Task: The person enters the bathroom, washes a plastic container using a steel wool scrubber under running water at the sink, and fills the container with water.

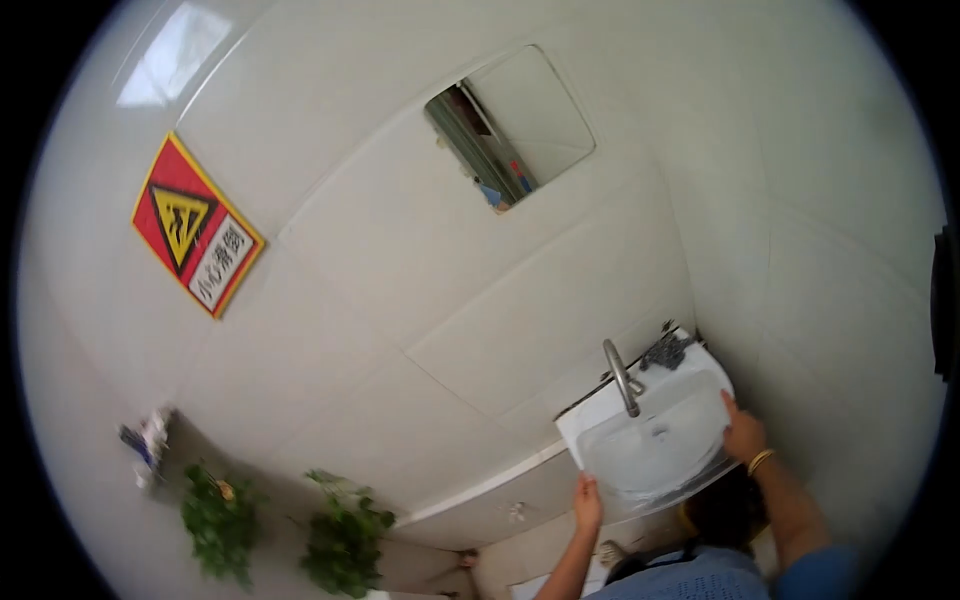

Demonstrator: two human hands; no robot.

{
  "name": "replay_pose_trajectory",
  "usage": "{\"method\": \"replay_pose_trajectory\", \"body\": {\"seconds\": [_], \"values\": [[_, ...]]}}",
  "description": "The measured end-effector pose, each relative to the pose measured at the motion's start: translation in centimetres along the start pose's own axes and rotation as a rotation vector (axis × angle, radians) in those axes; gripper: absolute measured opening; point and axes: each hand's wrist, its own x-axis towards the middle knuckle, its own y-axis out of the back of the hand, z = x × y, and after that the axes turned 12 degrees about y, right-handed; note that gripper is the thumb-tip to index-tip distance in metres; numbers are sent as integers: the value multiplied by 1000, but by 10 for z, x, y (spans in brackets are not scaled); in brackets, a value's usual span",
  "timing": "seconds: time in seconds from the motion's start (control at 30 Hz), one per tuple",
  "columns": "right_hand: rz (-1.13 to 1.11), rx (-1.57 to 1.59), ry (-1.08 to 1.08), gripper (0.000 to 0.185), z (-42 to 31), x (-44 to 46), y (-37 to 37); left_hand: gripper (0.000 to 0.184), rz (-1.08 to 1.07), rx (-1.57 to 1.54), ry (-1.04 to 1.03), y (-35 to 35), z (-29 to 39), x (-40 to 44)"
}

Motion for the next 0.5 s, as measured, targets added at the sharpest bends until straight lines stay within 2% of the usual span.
{"method": "replay_pose_trajectory", "body": {"seconds": [0.07, 0.1, 0.2, 0.27, 0.37, 0.47, 0.5], "values": [[-6, 50, -19, 78, 0, 0, 3, 53, 42, 49, -97, -8, 16, -16], [77, 62, 38, 78, 10, 0, -11, 53, 55, 87, -101, 9, 25, -13], [14, 104, -29, 77, 2, 2, 1, 51, 85, 142, -86, 29, 29, -11], [1, 66, -10, 77, 3, -1, 1, 50, 52, 101, -54, -5, 15, -16], [-77, 49, -21, 80, -5, 2, 16, 50, -11, 17, -35, -16, 11, -9], [-40, 69, -21, 79, 3, 4, 2, 51, 57, 37, 60, -15, 73, -64], [-86, 72, -35, 78, -4, 4, 12, 53, 64, 273, -66, -5, 57, -49]]}}
